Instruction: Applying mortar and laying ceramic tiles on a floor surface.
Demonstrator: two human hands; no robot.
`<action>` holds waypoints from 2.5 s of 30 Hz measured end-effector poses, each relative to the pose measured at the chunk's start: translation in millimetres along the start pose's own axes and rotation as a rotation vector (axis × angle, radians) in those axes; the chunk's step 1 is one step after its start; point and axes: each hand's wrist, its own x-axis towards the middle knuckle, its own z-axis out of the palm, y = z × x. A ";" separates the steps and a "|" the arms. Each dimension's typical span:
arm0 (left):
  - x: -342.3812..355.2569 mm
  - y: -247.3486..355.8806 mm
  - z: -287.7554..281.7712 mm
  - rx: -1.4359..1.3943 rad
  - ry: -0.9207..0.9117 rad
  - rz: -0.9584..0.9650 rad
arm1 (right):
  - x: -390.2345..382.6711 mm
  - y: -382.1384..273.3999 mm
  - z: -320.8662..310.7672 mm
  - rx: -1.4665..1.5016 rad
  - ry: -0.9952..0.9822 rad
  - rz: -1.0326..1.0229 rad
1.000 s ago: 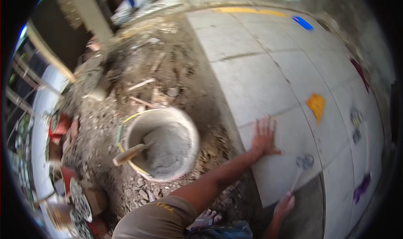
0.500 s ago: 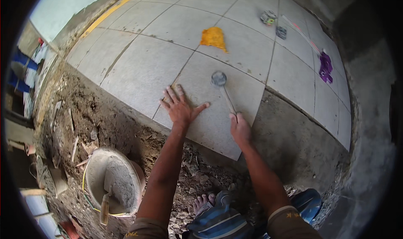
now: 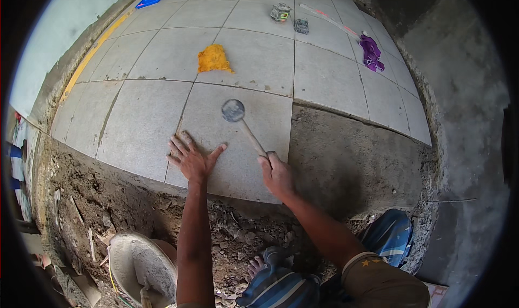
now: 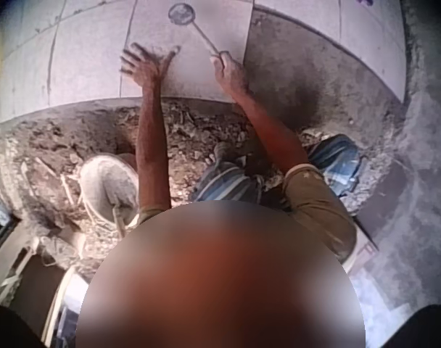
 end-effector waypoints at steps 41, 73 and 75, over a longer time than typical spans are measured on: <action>-15.9 -27.0 -6.8 -0.327 0.018 -0.067 | 23.2 55.4 44.9 -0.241 -0.278 -0.106; -6.7 -19.4 -28.9 -0.251 -0.091 -0.079 | 30.0 82.9 63.8 -0.273 -0.098 -0.385; -5.7 -21.8 -26.5 -0.217 -0.063 -0.066 | 37.8 108.8 70.9 -0.295 -0.146 -0.406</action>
